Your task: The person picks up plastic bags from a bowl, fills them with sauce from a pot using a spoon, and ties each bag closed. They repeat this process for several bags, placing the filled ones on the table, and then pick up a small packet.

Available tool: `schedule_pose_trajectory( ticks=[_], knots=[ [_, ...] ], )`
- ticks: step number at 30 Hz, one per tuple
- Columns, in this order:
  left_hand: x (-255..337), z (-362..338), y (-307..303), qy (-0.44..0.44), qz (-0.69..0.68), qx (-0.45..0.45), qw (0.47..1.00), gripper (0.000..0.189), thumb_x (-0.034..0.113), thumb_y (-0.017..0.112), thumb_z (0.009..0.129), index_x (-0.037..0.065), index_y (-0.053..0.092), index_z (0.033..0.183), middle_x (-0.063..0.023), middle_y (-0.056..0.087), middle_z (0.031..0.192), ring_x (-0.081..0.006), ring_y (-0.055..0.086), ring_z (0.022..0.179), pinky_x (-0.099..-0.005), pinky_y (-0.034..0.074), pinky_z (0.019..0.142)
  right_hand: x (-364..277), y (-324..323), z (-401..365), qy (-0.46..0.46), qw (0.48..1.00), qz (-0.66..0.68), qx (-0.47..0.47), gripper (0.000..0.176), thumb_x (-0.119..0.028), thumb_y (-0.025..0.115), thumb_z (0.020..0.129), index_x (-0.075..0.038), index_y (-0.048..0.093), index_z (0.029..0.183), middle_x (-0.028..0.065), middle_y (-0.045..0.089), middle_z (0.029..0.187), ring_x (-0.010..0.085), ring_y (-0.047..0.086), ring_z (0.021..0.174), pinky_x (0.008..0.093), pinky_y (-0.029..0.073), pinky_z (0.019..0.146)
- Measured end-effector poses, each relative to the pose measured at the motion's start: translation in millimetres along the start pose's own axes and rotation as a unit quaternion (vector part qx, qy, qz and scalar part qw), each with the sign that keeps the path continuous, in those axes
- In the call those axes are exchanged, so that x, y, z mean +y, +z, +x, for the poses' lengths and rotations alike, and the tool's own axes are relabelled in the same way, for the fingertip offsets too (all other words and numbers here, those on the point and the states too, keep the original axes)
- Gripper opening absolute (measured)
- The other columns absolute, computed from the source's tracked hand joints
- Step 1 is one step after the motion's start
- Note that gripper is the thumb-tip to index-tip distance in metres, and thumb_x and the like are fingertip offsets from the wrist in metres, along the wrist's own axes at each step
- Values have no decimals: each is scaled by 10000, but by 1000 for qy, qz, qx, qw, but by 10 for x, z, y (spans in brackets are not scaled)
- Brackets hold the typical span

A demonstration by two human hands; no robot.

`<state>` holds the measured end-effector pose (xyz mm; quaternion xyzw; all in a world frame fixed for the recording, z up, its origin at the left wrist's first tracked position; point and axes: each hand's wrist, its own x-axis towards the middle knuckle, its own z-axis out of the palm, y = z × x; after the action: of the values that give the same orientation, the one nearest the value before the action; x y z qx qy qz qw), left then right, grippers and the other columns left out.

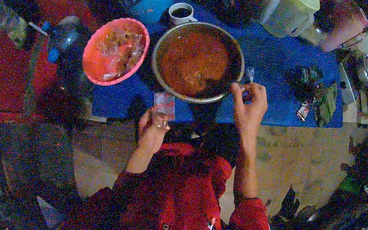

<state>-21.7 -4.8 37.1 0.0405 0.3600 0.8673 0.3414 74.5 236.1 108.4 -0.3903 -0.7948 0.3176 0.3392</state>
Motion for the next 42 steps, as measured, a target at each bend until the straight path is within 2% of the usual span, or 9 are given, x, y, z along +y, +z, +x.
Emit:
schedule_pose_trajectory(
  ticks=[6,12,15,21,29,32,38,40,42],
  knots=[
    [164,225,172,-25,-195,-40,980,323,266,603,902,29,594,1121,-76,622,1102,-192,591,991,-325,468,862,-330,262,413,62,972,213,-73,196,-196,685,843,-7,645,812,31,642,729,95,561,621,252,439,524],
    [156,379,261,50,-60,5,997,374,248,570,928,17,546,1222,-135,605,1168,-247,571,1122,-350,468,967,-244,359,639,126,945,284,-102,177,-180,670,859,-14,648,801,32,641,711,93,562,598,253,443,534],
    [251,407,338,-29,-32,78,996,391,169,574,927,-25,504,1259,-179,583,1196,-295,574,1127,-371,459,997,-525,152,677,98,937,324,-89,171,-162,657,873,-2,653,813,38,654,738,95,583,622,242,461,569],
    [263,497,778,60,134,1,989,401,50,643,863,-44,529,1236,-140,634,1096,-225,643,953,-304,529,809,-994,-124,641,46,940,323,-98,152,-145,663,867,1,665,824,37,665,759,84,587,660,232,464,606],
    [222,632,887,180,233,42,955,360,3,713,790,-56,616,1132,-122,668,1044,-153,631,930,-285,500,856,-1407,-119,-19,25,934,296,-200,133,-122,687,833,-3,642,795,39,668,748,89,607,712,258,486,650],
    [239,646,860,166,182,55,968,296,0,716,785,-44,646,1070,-117,673,1033,-165,633,935,-296,509,849,-1344,-182,-181,0,937,291,-195,118,-100,691,826,0,633,799,29,647,714,81,587,675,250,478,616],
    [311,633,756,208,263,134,933,305,78,653,849,-17,601,1135,-79,647,1062,-172,626,918,-291,520,802,-972,-128,80,61,940,335,9,96,-98,648,871,-5,636,851,34,641,741,79,589,691,230,472,613],
    [432,576,735,133,-24,87,987,341,42,624,869,8,559,1201,-96,631,1116,-200,615,997,-344,523,875,-711,24,274,30,951,308,14,106,-107,642,877,-4,639,854,39,648,746,89,597,689,236,476,616],
    [365,609,500,126,-71,22,989,375,109,599,900,31,506,1254,-67,592,1184,-209,578,1068,-345,493,929,-606,110,336,13,954,298,-26,131,-125,641,881,4,648,861,53,665,749,115,626,698,246,486,629]
  ],
)
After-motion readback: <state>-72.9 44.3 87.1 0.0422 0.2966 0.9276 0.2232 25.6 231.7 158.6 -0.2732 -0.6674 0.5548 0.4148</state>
